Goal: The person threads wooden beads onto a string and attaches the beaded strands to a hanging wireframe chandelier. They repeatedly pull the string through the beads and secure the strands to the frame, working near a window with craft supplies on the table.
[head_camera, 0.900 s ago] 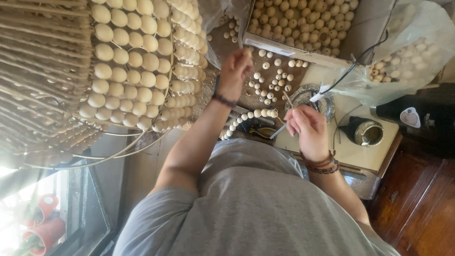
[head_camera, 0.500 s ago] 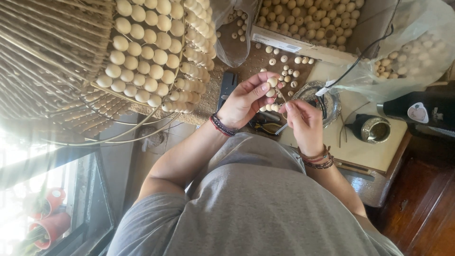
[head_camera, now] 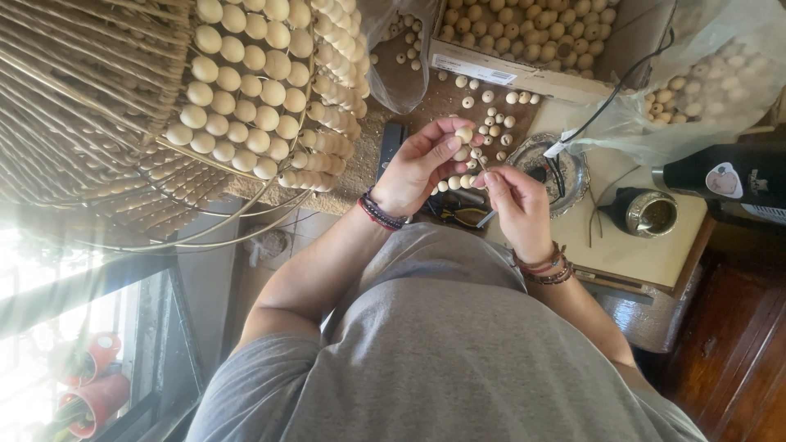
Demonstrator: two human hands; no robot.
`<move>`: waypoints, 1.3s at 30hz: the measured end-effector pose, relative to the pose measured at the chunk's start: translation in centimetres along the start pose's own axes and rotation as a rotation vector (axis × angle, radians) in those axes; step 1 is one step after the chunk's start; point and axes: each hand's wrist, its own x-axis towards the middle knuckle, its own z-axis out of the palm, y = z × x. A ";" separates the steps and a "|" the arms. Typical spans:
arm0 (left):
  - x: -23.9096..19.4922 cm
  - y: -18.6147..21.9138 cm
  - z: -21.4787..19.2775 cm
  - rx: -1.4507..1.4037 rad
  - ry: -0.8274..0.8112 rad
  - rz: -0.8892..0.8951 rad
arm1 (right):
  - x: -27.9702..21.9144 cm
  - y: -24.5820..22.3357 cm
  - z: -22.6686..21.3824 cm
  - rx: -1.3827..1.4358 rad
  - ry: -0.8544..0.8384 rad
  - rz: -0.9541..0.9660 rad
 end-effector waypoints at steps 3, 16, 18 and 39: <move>0.0 -0.7 -0.2 0.158 -0.056 0.002 | 0.4 2.1 -0.1 0.001 0.018 -0.019; 0.8 -1.2 -2.3 0.092 0.054 0.051 | 0.9 1.3 -0.2 0.203 0.014 0.045; 1.0 -0.7 -2.3 0.029 0.050 0.020 | 0.8 2.2 -0.1 0.149 -0.007 0.016; 1.1 0.6 -2.0 0.185 0.038 0.037 | 0.5 1.3 0.4 0.157 0.050 0.125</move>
